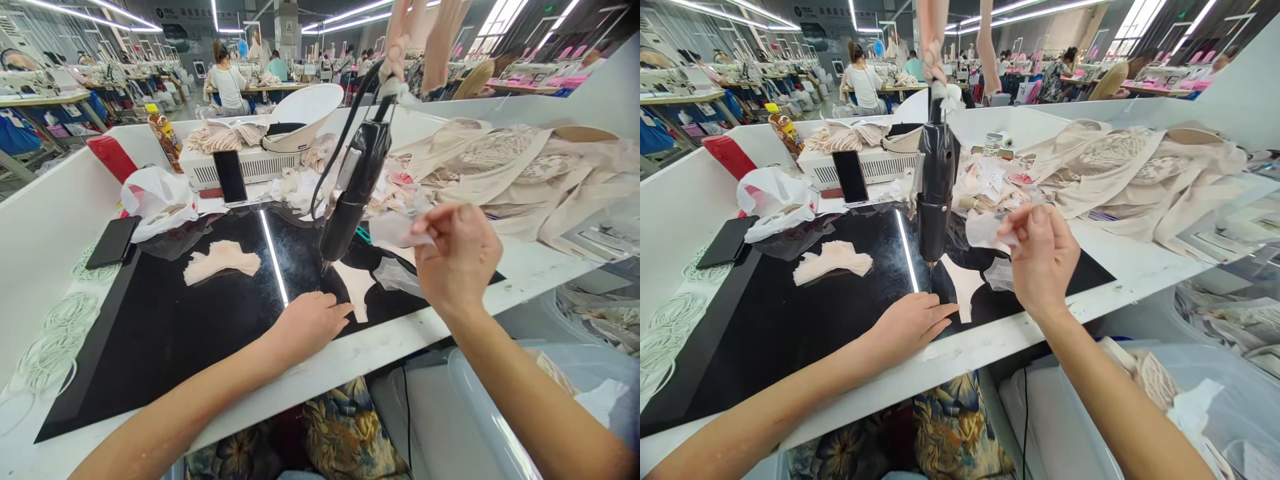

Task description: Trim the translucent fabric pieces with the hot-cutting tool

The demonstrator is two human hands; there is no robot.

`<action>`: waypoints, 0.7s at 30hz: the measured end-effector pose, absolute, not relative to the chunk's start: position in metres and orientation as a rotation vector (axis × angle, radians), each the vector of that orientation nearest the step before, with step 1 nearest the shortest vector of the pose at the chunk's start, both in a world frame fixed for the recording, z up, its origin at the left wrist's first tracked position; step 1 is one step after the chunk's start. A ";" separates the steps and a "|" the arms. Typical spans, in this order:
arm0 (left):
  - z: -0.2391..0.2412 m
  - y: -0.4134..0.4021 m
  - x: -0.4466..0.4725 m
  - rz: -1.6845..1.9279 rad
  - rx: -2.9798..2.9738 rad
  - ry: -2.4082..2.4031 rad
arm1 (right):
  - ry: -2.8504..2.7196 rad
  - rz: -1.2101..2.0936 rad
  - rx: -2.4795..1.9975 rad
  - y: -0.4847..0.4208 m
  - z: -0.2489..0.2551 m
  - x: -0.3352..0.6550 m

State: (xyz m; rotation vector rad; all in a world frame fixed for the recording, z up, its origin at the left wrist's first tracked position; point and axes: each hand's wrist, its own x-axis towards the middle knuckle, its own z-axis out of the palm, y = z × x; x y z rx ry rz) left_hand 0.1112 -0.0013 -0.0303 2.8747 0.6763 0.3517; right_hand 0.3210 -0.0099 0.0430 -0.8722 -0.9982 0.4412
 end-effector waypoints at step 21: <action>0.007 -0.012 0.067 0.589 1.276 0.847 | -1.293 0.952 -1.138 -0.078 -0.016 0.273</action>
